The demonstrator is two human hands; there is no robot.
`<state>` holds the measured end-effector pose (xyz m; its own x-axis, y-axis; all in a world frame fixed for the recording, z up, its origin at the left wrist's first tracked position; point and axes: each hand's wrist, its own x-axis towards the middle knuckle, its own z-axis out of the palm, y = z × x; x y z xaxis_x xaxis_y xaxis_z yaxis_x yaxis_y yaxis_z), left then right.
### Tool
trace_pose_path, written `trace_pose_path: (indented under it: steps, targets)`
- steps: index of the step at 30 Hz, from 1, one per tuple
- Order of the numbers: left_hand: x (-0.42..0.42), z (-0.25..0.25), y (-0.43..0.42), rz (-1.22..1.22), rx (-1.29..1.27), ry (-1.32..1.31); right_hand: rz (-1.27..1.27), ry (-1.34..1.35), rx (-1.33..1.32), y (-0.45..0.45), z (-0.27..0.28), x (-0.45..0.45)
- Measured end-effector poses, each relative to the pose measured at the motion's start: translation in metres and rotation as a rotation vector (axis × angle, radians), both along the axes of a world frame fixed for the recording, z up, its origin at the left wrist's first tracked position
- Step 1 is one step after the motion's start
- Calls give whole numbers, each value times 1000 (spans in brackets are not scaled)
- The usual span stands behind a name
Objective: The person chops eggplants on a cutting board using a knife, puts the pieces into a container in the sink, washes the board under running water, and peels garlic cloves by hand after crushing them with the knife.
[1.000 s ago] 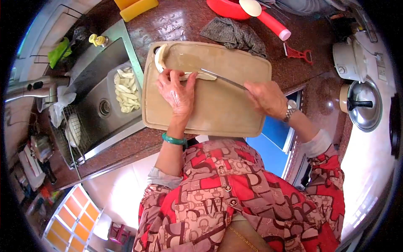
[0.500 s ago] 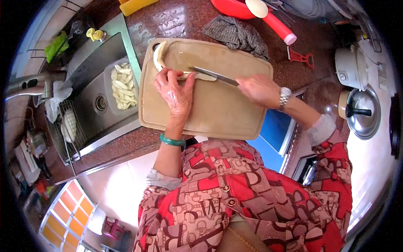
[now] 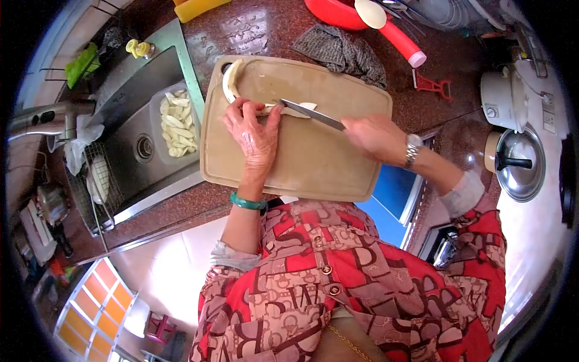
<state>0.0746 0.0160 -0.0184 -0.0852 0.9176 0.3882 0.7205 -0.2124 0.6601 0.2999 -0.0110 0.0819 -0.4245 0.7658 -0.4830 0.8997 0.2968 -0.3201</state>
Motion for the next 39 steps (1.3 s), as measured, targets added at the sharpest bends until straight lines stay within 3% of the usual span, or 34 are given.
trace_pose_path:
  steps: [6,12,18,24,28,32,34,39]
  targets:
    - [-3,1,-1,-24,3,2,-17,133,116,8,-20,-9]
    - [-2,0,0,-25,6,-29,-36,61,36,-2,18,-6]
    - [-2,-1,0,-26,21,-37,-63,66,51,1,-24,-22]
    - [-5,-4,1,-35,37,-26,-78,180,162,8,-5,-19]
    - [-4,-3,1,-20,25,-84,-11,-19,-17,0,19,-22]
    - [-7,-4,1,-31,25,-85,-34,35,-3,2,-7,-35]
    - [-6,-1,1,-49,35,-77,-72,165,147,7,-24,-45]
    - [-6,-3,-4,-89,36,-89,-118,181,145,7,-25,-45]
